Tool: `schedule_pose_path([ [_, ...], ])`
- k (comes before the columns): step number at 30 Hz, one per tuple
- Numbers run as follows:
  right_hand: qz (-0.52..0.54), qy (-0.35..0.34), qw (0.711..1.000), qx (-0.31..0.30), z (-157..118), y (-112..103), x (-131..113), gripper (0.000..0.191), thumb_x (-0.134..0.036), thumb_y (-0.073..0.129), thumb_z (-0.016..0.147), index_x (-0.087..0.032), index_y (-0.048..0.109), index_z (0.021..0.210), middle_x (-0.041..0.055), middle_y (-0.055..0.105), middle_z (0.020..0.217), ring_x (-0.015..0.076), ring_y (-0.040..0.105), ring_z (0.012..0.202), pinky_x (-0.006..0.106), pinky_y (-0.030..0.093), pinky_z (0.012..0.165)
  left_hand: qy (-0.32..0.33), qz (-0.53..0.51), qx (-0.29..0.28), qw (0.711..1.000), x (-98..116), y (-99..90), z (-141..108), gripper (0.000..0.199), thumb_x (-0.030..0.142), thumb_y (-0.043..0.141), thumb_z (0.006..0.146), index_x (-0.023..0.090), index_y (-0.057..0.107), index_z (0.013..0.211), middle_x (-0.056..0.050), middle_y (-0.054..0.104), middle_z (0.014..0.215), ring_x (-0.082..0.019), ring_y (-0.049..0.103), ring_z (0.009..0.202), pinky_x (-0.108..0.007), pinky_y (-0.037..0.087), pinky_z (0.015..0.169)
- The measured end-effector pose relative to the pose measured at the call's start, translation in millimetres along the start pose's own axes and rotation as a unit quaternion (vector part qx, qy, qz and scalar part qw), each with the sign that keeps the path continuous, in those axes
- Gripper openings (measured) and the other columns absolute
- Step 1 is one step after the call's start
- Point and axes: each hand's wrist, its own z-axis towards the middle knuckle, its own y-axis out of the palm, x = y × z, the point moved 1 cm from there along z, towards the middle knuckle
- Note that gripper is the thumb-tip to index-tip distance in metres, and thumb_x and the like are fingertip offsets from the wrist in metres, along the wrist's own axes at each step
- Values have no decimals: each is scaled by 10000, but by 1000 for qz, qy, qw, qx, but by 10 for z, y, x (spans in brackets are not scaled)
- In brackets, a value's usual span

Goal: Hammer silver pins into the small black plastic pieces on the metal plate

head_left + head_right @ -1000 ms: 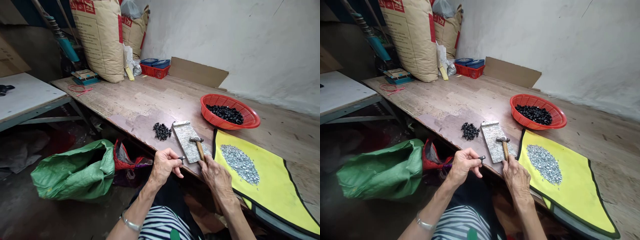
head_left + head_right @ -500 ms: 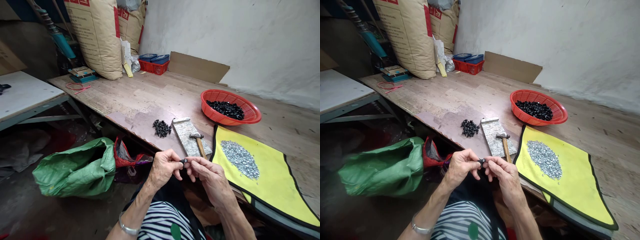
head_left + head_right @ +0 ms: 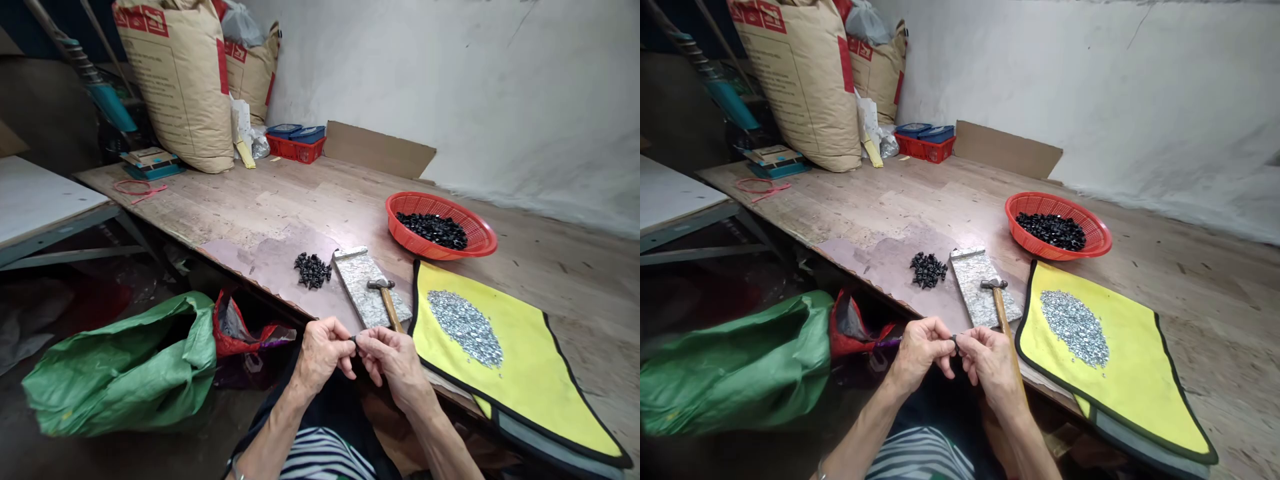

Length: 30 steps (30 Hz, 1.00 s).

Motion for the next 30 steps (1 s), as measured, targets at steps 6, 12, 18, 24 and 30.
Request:
schedule_pose_path([
  [6, -24, -37, 999, 21, 527, -377, -556, 167, -241, 649, 589, -137, 536, 522, -30, 460, 382, 68, 348, 290, 190, 232, 295, 0, 7, 46, 999, -41, 40, 11, 186, 196, 615, 606, 128, 541, 763, 17, 596, 517, -113, 515, 323, -217, 451, 328],
  [12, -23, -127, 972, 197, 1078, -989, -1432, 197, -253, 432, 808, -161, 482, 642, 11, 535, 568, 73, 489, 461, 228, 433, 488, 4, 53, 52, 997, -21, -8, -2, 126, 216, 598, 610, 133, 536, 680, 5, 590, 521, -106, 500, 321, -215, 431, 332],
  [18, -185, -140, 928, 291, 610, -1198, -880, 218, -323, 660, 626, -153, 618, 755, 75, 601, 669, 206, 556, 586, 360, 443, 556, 73, 263, 166, 948, 214, -283, 226, 65, 205, 554, 687, 155, 559, 646, 22, 539, 510, -109, 505, 389, -220, 426, 403],
  [24, -598, -50, 729, 329, 353, -1802, -295, 301, -313, 458, 752, -207, 712, 876, 165, 637, 909, 347, 599, 754, 409, 393, 572, 218, 676, 80, 699, 569, -321, 887, 302, 76, 382, 806, 167, 648, 917, -74, 597, 813, -154, 551, 686, -243, 396, 581],
  [30, -660, -57, 709, 243, 396, -2007, -98, 301, -204, 497, 751, -250, 691, 977, 114, 628, 949, 246, 590, 714, 330, 369, 564, 228, 748, -57, 620, 665, -311, 1305, 238, 68, 444, 752, 176, 652, 789, -83, 555, 914, -174, 515, 752, -281, 367, 669],
])
